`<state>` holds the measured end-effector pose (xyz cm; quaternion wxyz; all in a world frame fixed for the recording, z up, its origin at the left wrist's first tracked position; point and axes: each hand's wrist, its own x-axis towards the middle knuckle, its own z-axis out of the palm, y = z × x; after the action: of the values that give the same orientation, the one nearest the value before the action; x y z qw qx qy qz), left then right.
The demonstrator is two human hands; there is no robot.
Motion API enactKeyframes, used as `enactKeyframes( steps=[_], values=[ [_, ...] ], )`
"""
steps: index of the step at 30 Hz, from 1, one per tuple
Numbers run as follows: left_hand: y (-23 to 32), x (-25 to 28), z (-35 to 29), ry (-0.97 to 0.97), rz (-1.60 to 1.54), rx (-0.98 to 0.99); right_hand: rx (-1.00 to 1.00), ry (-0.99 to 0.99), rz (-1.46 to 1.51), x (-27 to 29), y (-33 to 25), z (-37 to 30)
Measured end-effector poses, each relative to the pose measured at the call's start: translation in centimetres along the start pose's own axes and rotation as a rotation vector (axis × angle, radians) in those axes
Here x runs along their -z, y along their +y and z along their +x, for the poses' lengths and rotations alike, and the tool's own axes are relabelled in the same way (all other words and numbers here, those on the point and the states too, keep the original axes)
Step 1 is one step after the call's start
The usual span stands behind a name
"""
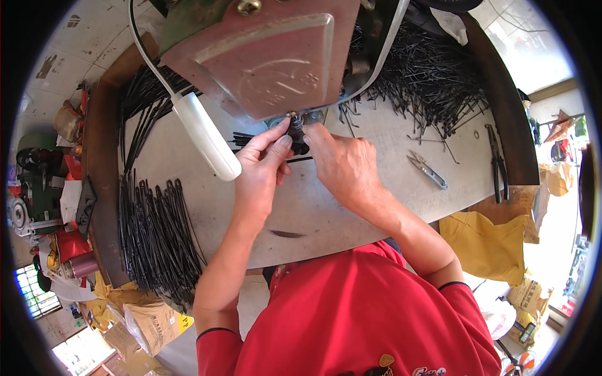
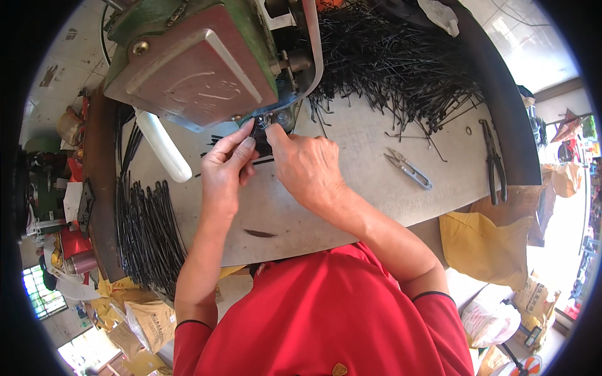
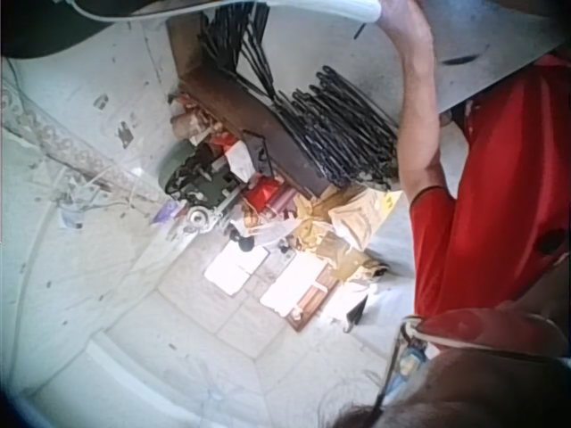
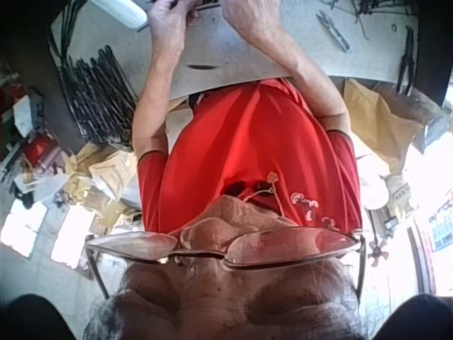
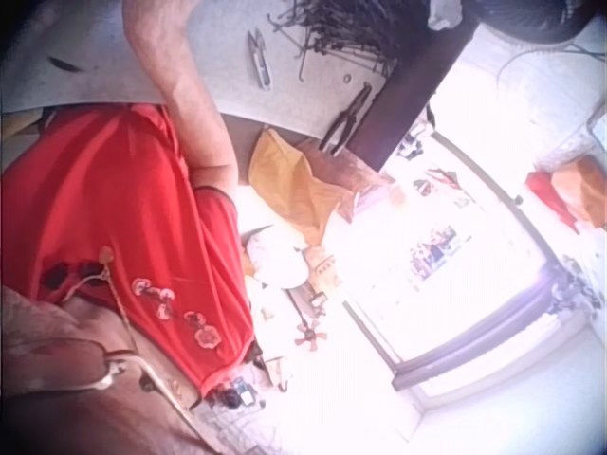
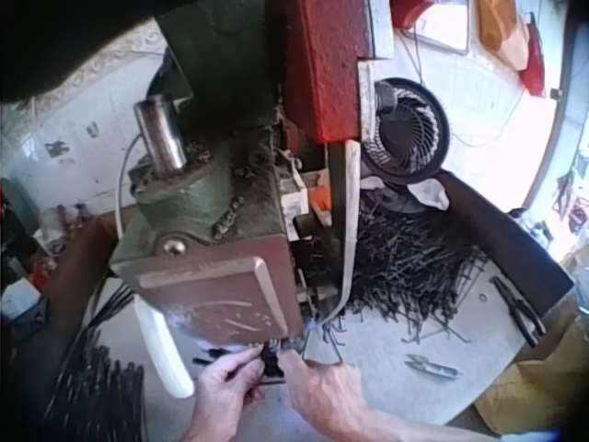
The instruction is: The person repeatedly picks up thin black metal rods from a pile on a workbench and inserts them into a stationary bending machine. They manipulate the rods with both hands to bend them into a specific shape, then place the finished pieces onto a separate pile. The process is continuous and repetitive throughout the clip.
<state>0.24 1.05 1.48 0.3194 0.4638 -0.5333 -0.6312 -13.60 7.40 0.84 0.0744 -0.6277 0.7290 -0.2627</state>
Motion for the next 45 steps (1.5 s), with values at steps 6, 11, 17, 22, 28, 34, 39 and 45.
enactKeyframes(
  steps=[6, 11, 17, 22, 28, 34, 39, 45],
  values=[
    [-0.2, 1.8, 1.3, 0.039, 0.523, -0.448, 0.064, -0.017, 0.087, 0.8, 0.7, 1.2],
    [-0.8, 1.2, 1.4, 0.071, 0.198, -0.423, -0.064, -0.061, 0.38, 1.3, 0.2, 1.2],
    [0.3, 2.5, 1.3, -0.366, -0.226, 0.123, -0.002, -0.032, 0.341, 1.7, 0.4, 0.7],
    [-0.1, 1.5, 0.5, -0.377, -0.449, 0.212, 0.068, -0.012, 0.37, 2.5, -0.1, 0.2],
    [-0.6, 1.3, -0.7, -0.377, -0.532, 0.236, -0.212, -0.189, 0.824, 2.4, 0.3, -2.1],
    [-0.3, 0.8, -2.2, -0.286, -0.483, 0.065, -0.736, 0.043, 2.041, -1.9, 0.1, -4.1],
    [1.1, 4.9, -0.7, -0.127, 0.411, -0.206, -0.634, 0.06, 1.737, -1.1, 1.4, -4.0],
    [0.5, 21.8, 7.8, 0.821, 1.324, -0.444, -0.362, 0.091, 0.849, 2.8, 0.7, -4.7]
  ],
)
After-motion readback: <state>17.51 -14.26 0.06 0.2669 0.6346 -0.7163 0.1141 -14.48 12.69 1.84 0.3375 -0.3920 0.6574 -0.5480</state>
